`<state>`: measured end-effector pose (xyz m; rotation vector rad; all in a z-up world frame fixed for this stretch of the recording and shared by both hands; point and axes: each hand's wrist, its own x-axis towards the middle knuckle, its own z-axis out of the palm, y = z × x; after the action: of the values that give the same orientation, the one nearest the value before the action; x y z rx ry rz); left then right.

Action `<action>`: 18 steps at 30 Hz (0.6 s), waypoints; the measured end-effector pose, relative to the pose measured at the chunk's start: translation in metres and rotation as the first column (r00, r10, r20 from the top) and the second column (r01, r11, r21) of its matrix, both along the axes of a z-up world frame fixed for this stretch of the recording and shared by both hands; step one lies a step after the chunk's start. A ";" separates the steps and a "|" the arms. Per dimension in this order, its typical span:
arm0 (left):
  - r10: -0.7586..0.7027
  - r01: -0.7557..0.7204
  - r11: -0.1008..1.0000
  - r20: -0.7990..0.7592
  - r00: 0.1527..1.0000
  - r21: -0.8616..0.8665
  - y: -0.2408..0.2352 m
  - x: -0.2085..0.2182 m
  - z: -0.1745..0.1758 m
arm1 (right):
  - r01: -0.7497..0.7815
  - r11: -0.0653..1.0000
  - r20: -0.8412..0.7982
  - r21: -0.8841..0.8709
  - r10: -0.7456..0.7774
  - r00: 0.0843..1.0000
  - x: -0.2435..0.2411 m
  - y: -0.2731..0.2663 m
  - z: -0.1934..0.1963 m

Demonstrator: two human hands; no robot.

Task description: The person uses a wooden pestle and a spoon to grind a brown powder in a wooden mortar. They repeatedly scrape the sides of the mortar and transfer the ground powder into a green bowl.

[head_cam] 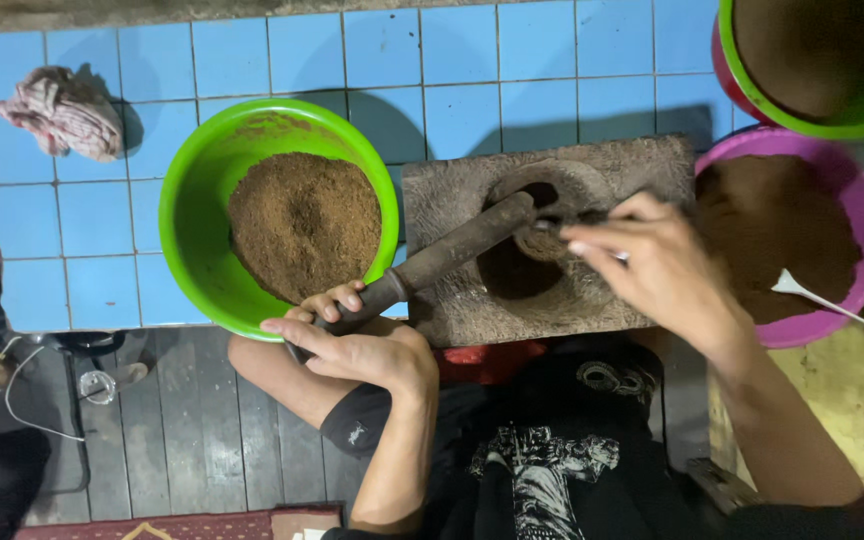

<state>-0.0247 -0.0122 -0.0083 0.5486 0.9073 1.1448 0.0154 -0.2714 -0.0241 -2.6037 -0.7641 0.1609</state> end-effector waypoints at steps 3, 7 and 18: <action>-0.025 0.025 1.000 0.026 0.999 -0.019 0.000 -0.002 0.001 | 0.079 0.997 -0.053 -0.011 -0.080 0.995 -0.003 0.002 0.020; -0.038 0.038 0.999 0.014 0.999 -0.011 0.001 -0.002 0.006 | 0.169 0.986 0.094 0.007 -0.169 0.981 -0.006 -0.010 0.022; -0.351 0.331 0.898 0.020 0.936 0.291 0.014 -0.024 -0.015 | 0.121 0.986 0.479 -0.114 -0.052 0.876 -0.012 0.029 0.038</action>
<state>-0.0487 0.0018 -0.0236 0.8604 0.5559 0.9687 0.0034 -0.2426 0.0140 -2.8416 -0.8140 -0.4912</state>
